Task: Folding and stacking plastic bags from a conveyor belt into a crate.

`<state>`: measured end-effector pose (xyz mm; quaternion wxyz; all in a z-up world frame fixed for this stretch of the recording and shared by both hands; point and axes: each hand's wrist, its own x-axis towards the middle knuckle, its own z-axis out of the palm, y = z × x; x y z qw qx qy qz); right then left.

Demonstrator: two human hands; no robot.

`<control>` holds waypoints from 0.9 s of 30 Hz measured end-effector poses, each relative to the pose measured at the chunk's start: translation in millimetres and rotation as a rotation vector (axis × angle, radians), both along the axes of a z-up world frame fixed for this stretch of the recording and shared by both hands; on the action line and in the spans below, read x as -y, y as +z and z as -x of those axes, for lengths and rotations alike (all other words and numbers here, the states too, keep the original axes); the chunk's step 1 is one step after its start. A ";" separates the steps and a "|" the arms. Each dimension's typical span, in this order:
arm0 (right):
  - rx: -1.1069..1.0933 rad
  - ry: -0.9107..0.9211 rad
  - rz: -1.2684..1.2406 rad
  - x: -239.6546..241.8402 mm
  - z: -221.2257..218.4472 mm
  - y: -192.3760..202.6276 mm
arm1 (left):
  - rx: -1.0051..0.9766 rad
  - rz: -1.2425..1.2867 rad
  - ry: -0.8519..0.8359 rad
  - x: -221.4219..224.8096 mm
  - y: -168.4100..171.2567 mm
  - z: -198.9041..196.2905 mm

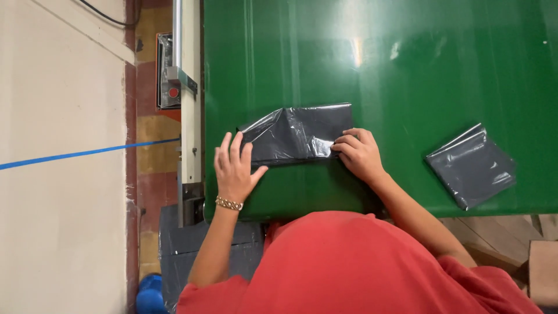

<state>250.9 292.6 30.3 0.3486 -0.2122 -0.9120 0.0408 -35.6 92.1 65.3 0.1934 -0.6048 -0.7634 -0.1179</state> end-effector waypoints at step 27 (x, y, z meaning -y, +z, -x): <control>-0.190 0.199 1.183 87.1 -16.5 24.9 | 1.694 1.083 -0.305 -159.1 -6.6 -32.6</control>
